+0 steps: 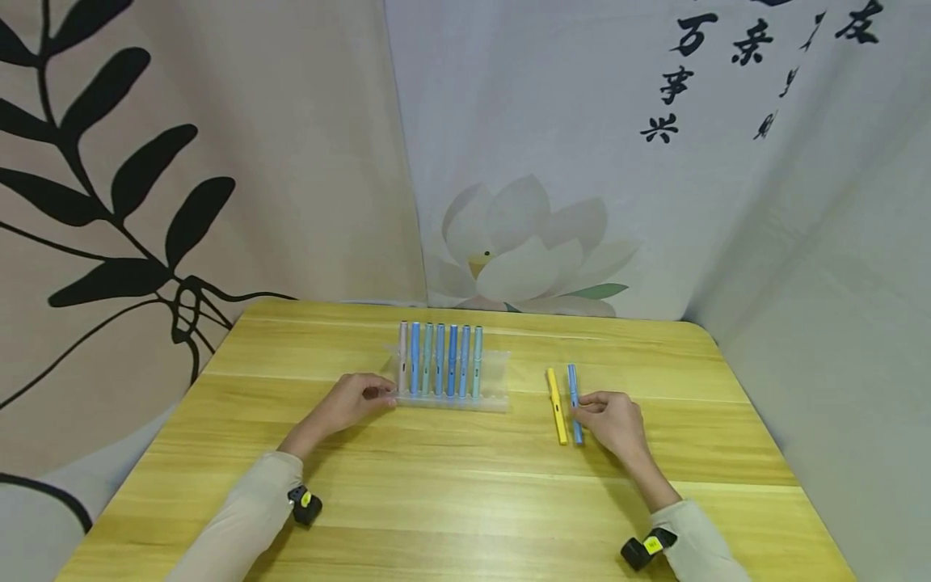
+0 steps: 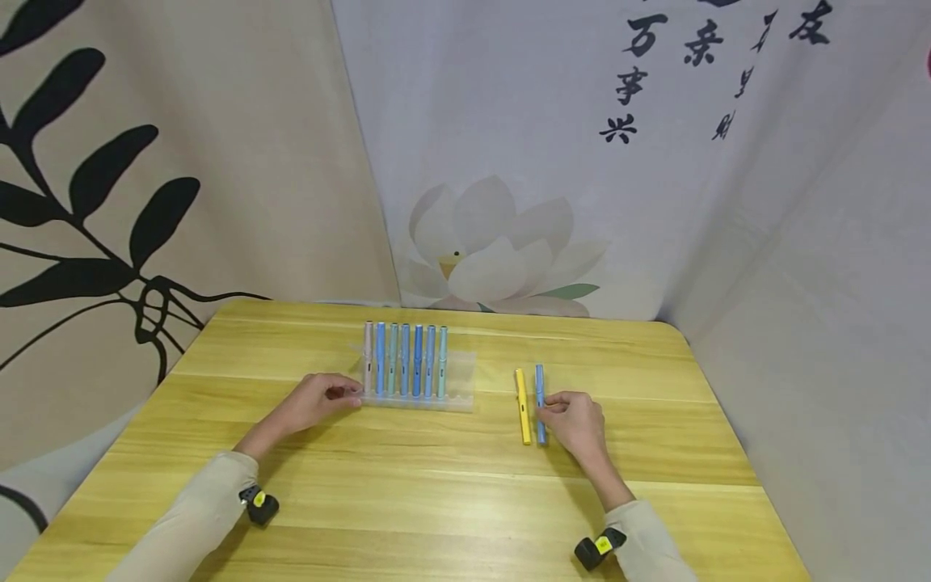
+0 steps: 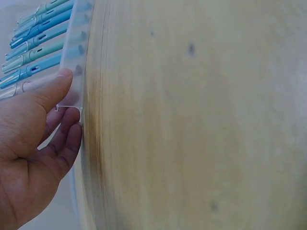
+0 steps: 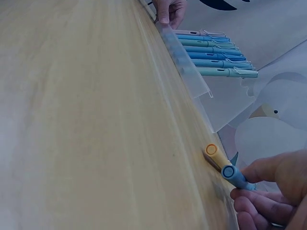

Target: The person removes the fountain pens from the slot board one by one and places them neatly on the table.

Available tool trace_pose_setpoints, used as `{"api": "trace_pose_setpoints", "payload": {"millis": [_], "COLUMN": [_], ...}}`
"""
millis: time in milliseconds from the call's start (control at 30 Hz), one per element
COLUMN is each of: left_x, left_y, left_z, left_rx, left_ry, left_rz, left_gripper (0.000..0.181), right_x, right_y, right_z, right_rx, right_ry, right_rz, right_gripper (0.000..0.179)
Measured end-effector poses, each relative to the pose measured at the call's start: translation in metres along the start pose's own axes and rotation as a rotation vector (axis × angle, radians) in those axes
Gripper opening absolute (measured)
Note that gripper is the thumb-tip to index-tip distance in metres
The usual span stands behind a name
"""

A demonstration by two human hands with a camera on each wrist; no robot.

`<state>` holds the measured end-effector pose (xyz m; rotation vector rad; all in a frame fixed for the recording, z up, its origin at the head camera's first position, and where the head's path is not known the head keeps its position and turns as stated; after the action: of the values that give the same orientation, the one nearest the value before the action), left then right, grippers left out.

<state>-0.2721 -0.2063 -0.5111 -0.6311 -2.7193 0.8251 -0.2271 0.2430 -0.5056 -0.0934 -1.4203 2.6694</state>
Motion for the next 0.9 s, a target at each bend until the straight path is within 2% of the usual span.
{"api": "trace_pose_setpoints", "payload": {"millis": [467, 700, 900], "left_x": [0.0013, 0.0005, -0.0001], "left_y": [0.0003, 0.0, 0.0001], "left_z": [-0.0012, -0.0011, -0.0017], "left_rx": [0.001, -0.001, -0.008], "left_ry": [0.007, 0.008, 0.003], "left_rz": [0.007, 0.009, 0.012], "left_gripper": [0.026, 0.026, 0.025], "right_x": [0.0067, 0.0059, 0.0041], "right_y": [0.0045, 0.0066, 0.0096], "right_z": [0.0, 0.0036, 0.0062], "right_rx": [-0.03, -0.058, -0.065], "right_ry": [0.003, -0.016, 0.001], "right_rz": [0.011, 0.013, 0.022], "right_gripper": [0.028, 0.027, 0.025]}}
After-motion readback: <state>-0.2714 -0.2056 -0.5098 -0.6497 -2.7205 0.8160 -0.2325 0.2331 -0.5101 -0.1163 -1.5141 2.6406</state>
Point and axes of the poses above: each hand's wrist, its own x-axis towards the middle knuckle, its own y-axis out of the palm, z = x × y, the point moved 5 cm from there along x, towards the middle knuckle, and after that the axes turned 12 degrees about -x, right-handed, at the moved point
